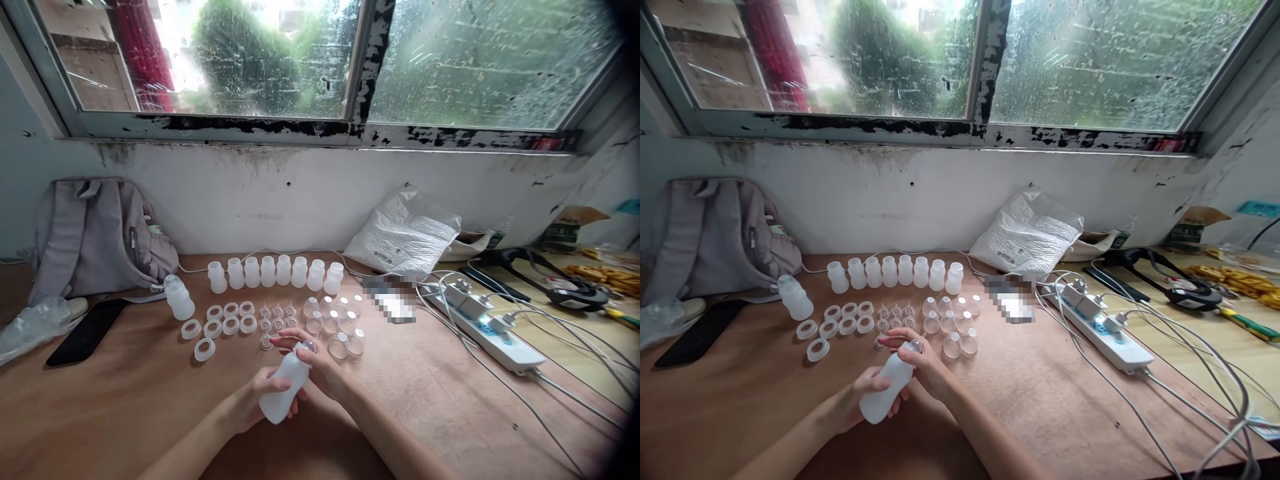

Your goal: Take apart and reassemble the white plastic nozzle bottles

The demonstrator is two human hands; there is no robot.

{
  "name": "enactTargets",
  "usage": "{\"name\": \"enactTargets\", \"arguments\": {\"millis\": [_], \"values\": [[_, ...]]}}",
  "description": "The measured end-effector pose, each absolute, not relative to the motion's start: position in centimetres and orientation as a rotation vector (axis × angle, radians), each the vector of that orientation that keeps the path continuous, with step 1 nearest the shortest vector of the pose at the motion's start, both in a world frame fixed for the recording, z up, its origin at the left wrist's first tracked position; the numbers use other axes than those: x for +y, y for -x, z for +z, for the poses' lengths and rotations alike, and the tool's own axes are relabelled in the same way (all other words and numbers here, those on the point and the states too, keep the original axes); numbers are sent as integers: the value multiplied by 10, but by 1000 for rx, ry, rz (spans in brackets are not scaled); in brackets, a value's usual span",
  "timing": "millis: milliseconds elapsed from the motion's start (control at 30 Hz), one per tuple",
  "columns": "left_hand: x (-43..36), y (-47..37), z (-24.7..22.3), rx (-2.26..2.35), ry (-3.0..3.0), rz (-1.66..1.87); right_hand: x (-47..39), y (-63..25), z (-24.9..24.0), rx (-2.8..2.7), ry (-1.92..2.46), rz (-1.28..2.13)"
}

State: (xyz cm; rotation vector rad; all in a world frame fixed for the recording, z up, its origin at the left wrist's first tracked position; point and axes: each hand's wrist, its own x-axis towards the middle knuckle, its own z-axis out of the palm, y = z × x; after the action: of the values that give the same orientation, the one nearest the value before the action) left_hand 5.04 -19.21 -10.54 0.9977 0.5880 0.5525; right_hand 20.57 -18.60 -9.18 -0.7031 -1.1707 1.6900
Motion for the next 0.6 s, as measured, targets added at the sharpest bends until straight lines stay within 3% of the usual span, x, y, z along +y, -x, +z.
{"name": "enactTargets", "arguments": {"millis": [233,433,600], "values": [[-198,-55,-96,773,-1221,725,-188,-202,-89,-1106,831,1549],[-201,-52,-103,548,-785,587,-193,-200,-87,-1083,679,1688],[-199,-54,-108,597,-930,574,-192,-199,-94,-1016,779,1787]]}}
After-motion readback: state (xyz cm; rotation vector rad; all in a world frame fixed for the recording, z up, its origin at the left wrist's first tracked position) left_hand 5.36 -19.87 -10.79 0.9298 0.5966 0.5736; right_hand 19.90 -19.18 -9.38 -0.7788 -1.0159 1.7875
